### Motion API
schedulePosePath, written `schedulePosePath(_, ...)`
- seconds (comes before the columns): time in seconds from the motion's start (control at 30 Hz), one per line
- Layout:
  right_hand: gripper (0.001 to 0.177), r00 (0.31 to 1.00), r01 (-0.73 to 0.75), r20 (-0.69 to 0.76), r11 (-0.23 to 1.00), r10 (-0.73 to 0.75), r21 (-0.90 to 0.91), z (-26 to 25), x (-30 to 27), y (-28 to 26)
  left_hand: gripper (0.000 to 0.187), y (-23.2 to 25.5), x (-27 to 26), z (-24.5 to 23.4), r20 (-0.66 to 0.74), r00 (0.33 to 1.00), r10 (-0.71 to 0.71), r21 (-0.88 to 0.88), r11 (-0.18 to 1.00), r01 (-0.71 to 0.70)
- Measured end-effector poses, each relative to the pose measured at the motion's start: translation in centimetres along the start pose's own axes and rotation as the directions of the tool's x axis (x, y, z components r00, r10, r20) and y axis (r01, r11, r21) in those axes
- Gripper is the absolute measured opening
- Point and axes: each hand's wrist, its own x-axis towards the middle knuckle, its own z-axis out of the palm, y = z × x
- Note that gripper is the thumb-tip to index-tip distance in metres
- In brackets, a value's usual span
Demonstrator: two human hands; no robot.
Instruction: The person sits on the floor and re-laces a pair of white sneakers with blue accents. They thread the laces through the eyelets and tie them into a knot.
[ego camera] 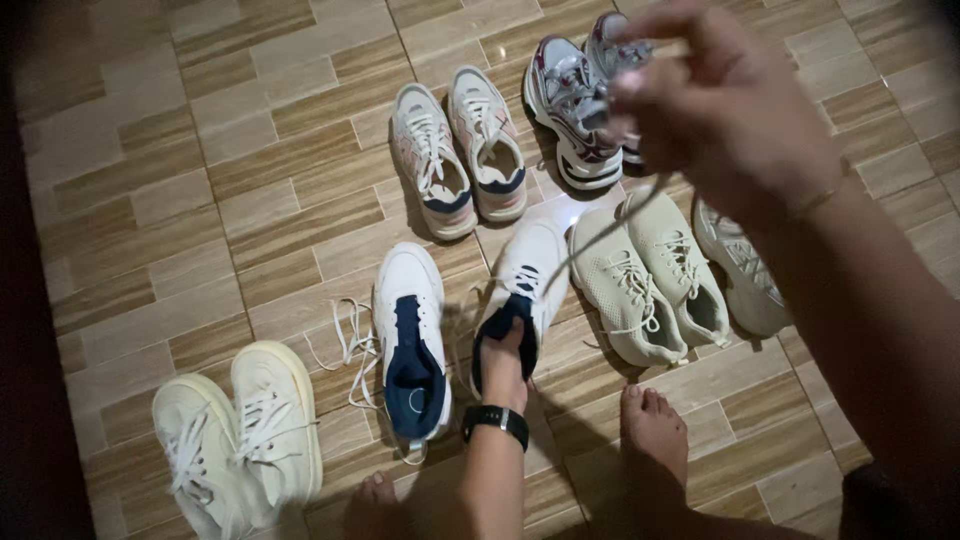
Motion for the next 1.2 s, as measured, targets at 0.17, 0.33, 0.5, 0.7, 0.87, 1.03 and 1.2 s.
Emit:
schedulePosePath(0.17,0.026,0.962,-0.136,0.194,0.952,0.194,-0.275,4.2,-0.3,-0.9,0.037,2.8,-0.7,0.4,0.038,0.977,-0.211,-0.192,0.958,0.214)
schedulePosePath(0.33,0.010,0.938,-0.071,0.341,0.997,0.061,0.018,7.7,-1.8,-5.8,0.040,10.0,-6.8,3.0,0.283,0.956,0.074,-0.441,0.896,0.062)
schedulePosePath(0.5,0.020,0.962,-0.124,0.123,0.794,0.243,-0.596,11.0,-6.0,-11.3,0.035,15.9,-15.0,4.6,0.157,0.966,0.206,-0.216,0.962,-0.170)
schedulePosePath(0.7,0.028,0.955,-0.030,0.225,0.818,0.193,-0.575,13.5,-11.2,-9.6,0.027,18.4,-22.3,4.3,0.311,0.923,0.228,-0.505,0.862,-0.043)
schedulePosePath(0.87,0.023,0.989,-0.045,0.106,0.880,0.108,-0.473,12.9,-15.1,-5.9,0.029,18.8,-25.7,3.4,0.422,0.887,0.187,-0.621,0.772,0.133)
schedulePosePath(1.03,0.021,1.000,0.028,-0.003,0.942,-0.031,-0.333,11.3,-17.3,-4.0,0.030,18.3,-28.4,3.0,0.370,0.914,0.166,-0.596,0.797,0.096)
schedulePosePath(1.2,0.018,0.981,-0.195,-0.044,0.967,0.191,-0.162,9.0,-17.1,-4.8,0.038,18.6,-29.0,2.8,0.380,0.891,0.248,-0.632,0.773,0.055)
